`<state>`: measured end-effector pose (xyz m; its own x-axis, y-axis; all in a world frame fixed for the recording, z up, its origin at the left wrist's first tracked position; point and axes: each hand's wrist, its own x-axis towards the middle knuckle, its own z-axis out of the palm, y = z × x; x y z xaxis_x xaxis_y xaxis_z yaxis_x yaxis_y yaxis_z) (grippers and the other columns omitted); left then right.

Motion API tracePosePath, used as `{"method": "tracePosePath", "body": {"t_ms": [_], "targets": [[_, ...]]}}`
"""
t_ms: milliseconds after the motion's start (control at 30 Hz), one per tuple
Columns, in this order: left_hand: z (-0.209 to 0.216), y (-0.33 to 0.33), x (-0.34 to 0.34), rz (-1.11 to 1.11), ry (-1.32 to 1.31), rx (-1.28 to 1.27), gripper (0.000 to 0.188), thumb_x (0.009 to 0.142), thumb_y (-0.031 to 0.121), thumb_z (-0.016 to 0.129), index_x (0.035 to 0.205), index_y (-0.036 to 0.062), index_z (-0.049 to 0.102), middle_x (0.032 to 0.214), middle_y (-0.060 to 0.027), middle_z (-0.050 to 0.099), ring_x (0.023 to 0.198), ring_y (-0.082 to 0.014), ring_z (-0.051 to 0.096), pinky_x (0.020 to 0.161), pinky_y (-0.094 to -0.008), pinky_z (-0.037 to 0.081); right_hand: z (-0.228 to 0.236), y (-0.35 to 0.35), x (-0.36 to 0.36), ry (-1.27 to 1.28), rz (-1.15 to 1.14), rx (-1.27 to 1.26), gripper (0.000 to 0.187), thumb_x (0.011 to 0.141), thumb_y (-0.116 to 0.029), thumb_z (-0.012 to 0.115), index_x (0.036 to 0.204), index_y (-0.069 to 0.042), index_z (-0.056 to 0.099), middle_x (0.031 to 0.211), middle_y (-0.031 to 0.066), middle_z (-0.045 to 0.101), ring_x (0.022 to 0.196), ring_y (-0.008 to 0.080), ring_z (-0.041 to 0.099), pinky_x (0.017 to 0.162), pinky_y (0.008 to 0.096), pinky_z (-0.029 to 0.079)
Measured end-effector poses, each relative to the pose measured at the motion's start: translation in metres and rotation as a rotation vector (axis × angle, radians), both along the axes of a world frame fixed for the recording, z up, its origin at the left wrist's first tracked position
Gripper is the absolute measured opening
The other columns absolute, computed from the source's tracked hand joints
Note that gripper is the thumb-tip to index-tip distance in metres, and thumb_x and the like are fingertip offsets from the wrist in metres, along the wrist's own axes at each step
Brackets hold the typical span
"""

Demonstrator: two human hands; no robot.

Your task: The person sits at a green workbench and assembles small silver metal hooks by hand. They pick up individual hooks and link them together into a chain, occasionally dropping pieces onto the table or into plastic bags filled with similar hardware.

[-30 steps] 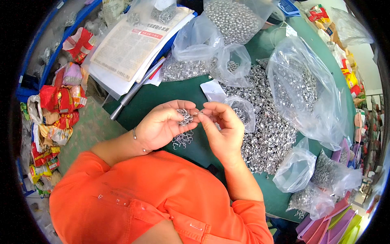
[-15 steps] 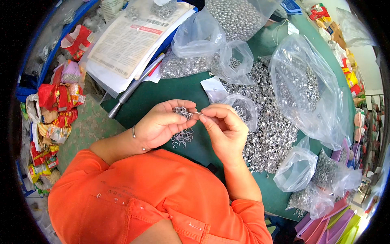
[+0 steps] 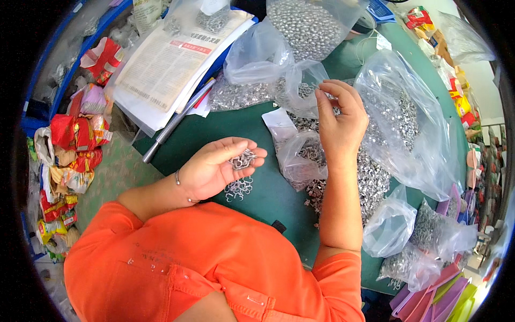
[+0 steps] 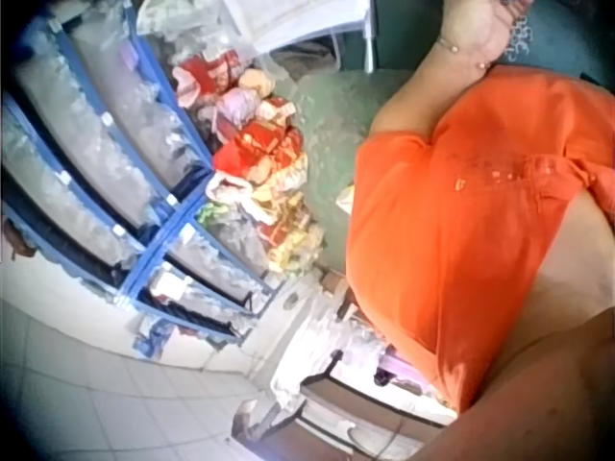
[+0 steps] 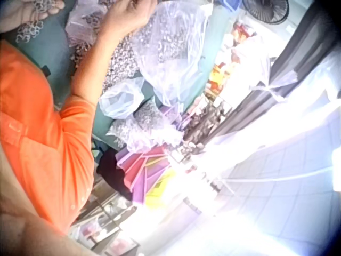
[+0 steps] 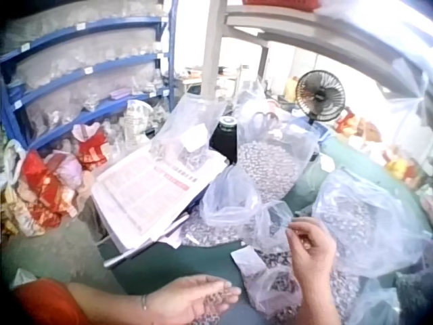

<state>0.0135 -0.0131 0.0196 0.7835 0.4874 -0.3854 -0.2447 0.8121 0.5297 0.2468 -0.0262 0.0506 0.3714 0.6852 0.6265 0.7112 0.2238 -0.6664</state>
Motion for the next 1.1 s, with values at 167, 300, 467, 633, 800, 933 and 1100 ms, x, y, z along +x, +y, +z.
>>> {"method": "tracePosePath", "body": {"t_ms": [167, 300, 467, 633, 800, 933, 1100], "targets": [[0.005, 0.005, -0.001, 0.096, -0.032, -0.154, 0.037, 0.097, 0.026, 0.041, 0.115, -0.0056, 0.051, 0.112, -0.0151, 0.059, 0.105, -0.0245, 0.058, 0.093, -0.0375, 0.047, 0.008, -0.027, -0.043, -0.001, 0.304, -0.259, 0.013, 0.076, 0.002, 0.065, 0.088, -0.001, 0.065, 0.085, 0.0097, 0.064, 0.073, 0.0215, 0.061, 0.062, 0.0289, 0.047], [0.001, 0.007, -0.001, 0.117, -0.13, -0.203, 0.034, 0.094, 0.018, 0.042, 0.117, -0.0061, 0.05, 0.108, -0.013, 0.059, 0.103, -0.0212, 0.058, 0.095, -0.0398, 0.045, -0.008, -0.04, -0.062, -0.15, 0.438, -0.31, 0.017, 0.072, 0.002, 0.069, 0.088, 0.0, 0.064, 0.086, 0.0106, 0.062, 0.079, 0.0273, 0.06, 0.07, 0.0329, 0.048], [-0.004, 0.009, 0.0, 0.059, -0.144, -0.173, 0.026, 0.09, 0.006, 0.045, 0.111, -0.0056, 0.055, 0.108, -0.0122, 0.059, 0.102, -0.0209, 0.058, 0.094, -0.0391, 0.046, -0.012, -0.05, -0.061, -0.118, 0.411, -0.281, 0.015, 0.071, 0.006, 0.068, 0.085, -0.001, 0.064, 0.086, 0.01, 0.063, 0.078, 0.0253, 0.06, 0.068, 0.0314, 0.048], [-0.004, 0.009, 0.001, 0.016, -0.11, -0.1, 0.02, 0.089, 0.004, 0.051, 0.107, -0.0019, 0.059, 0.105, -0.0104, 0.061, 0.099, -0.0192, 0.059, 0.091, -0.0359, 0.048, -0.012, -0.053, -0.063, -0.01, 0.41, -0.236, 0.016, 0.071, 0.006, 0.068, 0.084, -0.002, 0.063, 0.083, 0.0096, 0.062, 0.075, 0.0261, 0.06, 0.065, 0.0321, 0.048], [0.001, 0.01, -0.002, -0.048, -0.086, -0.102, 0.017, 0.091, 0.014, 0.056, 0.103, 0.0019, 0.06, 0.098, -0.0068, 0.063, 0.09, -0.0149, 0.061, 0.081, -0.0287, 0.05, -0.015, -0.055, -0.064, 0.044, 0.335, -0.243, 0.016, 0.073, 0.006, 0.067, 0.087, -0.002, 0.064, 0.082, 0.0102, 0.062, 0.073, 0.0232, 0.061, 0.063, 0.0298, 0.048], [-0.001, 0.008, -0.002, -0.032, -0.036, -0.024, 0.017, 0.09, 0.014, 0.059, 0.101, 0.0024, 0.061, 0.094, -0.0052, 0.063, 0.086, -0.0133, 0.062, 0.076, -0.026, 0.05, -0.011, -0.057, -0.067, -0.006, 0.303, -0.262, 0.016, 0.073, 0.006, 0.067, 0.088, -0.002, 0.065, 0.082, 0.0101, 0.062, 0.074, 0.0224, 0.061, 0.062, 0.0287, 0.049], [0.0, 0.007, -0.002, -0.05, -0.009, -0.005, 0.016, 0.089, 0.013, 0.06, 0.101, 0.0016, 0.061, 0.093, -0.0055, 0.063, 0.086, -0.0135, 0.062, 0.075, -0.0262, 0.05, -0.012, -0.057, -0.07, -0.016, 0.333, -0.206, 0.017, 0.074, 0.008, 0.066, 0.088, -0.002, 0.064, 0.083, 0.0103, 0.062, 0.074, 0.0226, 0.061, 0.062, 0.0288, 0.049]]}}
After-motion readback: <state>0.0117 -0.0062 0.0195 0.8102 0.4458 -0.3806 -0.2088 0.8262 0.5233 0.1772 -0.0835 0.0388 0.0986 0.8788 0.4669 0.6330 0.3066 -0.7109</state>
